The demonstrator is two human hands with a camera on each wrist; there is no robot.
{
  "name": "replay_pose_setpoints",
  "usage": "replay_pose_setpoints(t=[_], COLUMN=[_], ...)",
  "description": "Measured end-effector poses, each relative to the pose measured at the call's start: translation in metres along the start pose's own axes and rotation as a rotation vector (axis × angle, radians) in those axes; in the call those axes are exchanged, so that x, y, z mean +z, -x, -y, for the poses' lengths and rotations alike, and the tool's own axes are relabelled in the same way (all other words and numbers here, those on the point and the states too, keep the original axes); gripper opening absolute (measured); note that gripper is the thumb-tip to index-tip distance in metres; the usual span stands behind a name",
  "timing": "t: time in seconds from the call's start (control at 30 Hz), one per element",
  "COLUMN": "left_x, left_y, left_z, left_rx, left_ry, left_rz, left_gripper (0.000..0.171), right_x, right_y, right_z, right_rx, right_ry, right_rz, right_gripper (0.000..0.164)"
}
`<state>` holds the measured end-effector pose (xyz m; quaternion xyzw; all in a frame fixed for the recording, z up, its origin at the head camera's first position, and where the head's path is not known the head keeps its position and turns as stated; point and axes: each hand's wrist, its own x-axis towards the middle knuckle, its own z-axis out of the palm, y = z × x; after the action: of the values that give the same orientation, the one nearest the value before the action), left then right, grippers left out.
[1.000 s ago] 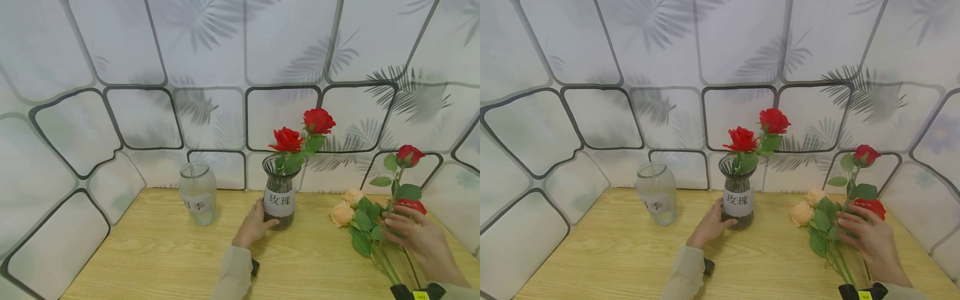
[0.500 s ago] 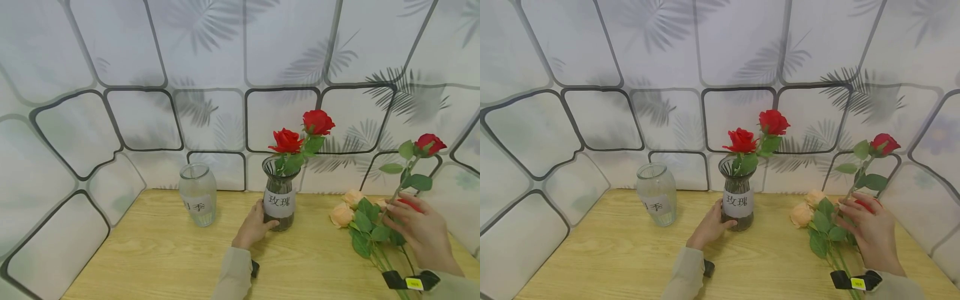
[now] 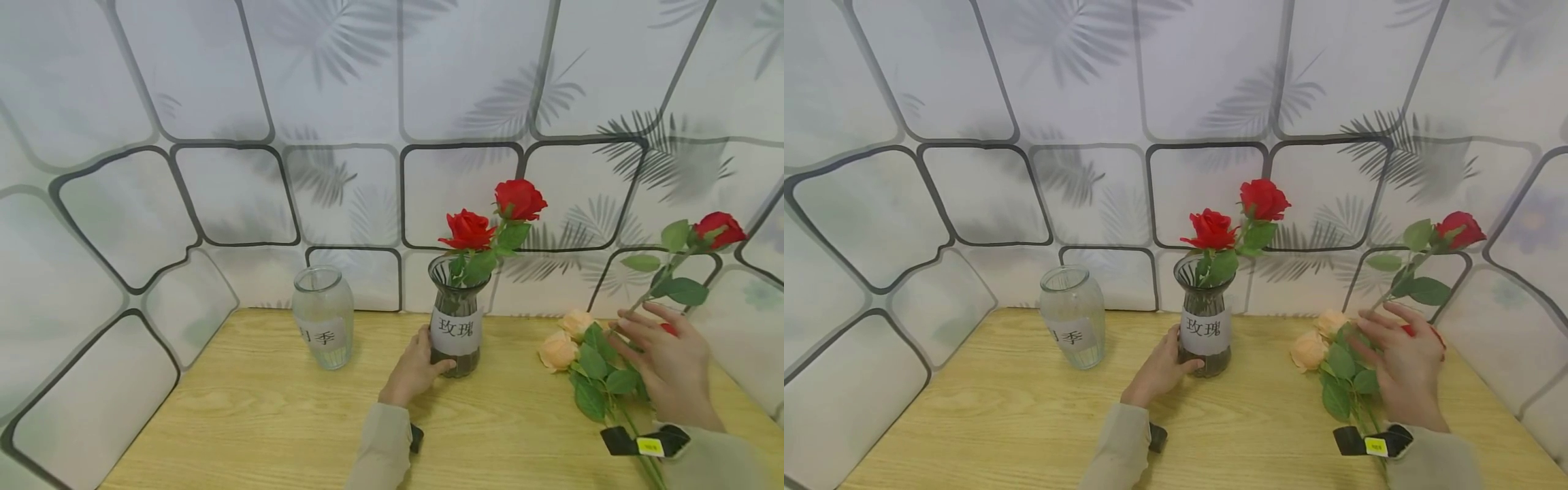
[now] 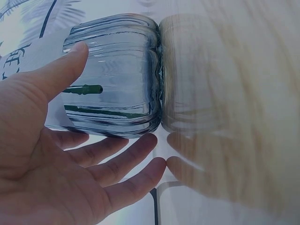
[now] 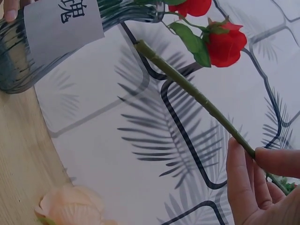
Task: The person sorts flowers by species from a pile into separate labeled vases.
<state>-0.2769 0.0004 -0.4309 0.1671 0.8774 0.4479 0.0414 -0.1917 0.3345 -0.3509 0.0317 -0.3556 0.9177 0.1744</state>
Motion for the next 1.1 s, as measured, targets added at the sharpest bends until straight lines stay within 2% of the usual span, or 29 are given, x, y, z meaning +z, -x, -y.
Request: replay_pose_setpoints(t=[0.13, 0.27, 0.47, 0.57, 0.77, 0.83, 0.9, 1.0, 1.1], left_x=[0.0, 0.0, 0.0, 0.0, -0.001, -0.001, -0.001, -0.001, 0.0], left_y=[0.0, -0.001, 0.0, 0.0, 0.001, 0.001, 0.001, 0.001, 0.001], left_z=[0.0, 0.0, 0.0, 0.0, 0.0, 0.0, -0.001, -0.001, -0.002], left_rx=[0.001, -0.004, -0.01, -0.009, -0.009, -0.007, -0.007, -0.008, -0.006], left_ry=[0.003, 0.008, -0.002, -0.002, 0.004, 0.004, 0.004, 0.004, 0.002], left_rz=[0.001, 0.004, 0.006, 0.004, 0.002, 0.001, 0.001, 0.0, 0.002], left_gripper=[0.084, 0.085, 0.085, 0.085, 0.085, 0.085, 0.085, 0.085, 0.085], right_x=[0.009, 0.02, 0.033, 0.038, 0.047, 0.048, 0.051, 0.057, 0.065], right_y=[-0.001, -0.003, -0.005, -0.004, -0.005, -0.005, -0.005, -0.007, -0.007], right_z=[-0.005, -0.009, -0.014, -0.016, -0.028, -0.031, -0.033, -0.035, -0.037], right_rx=[-0.029, -0.062, -0.064, -0.066, -0.141, -0.14, -0.137, -0.13, -0.153], right_ry=[-0.061, -0.084, -0.051, -0.045, -0.169, -0.239, -0.282, -0.279, -0.219], right_rz=[-0.033, -0.103, -0.233, -0.276, -0.265, -0.21, -0.201, -0.247, -0.34], right_gripper=[0.037, 0.042, 0.054, 0.054, 0.046, 0.035, 0.026, 0.029, 0.041])
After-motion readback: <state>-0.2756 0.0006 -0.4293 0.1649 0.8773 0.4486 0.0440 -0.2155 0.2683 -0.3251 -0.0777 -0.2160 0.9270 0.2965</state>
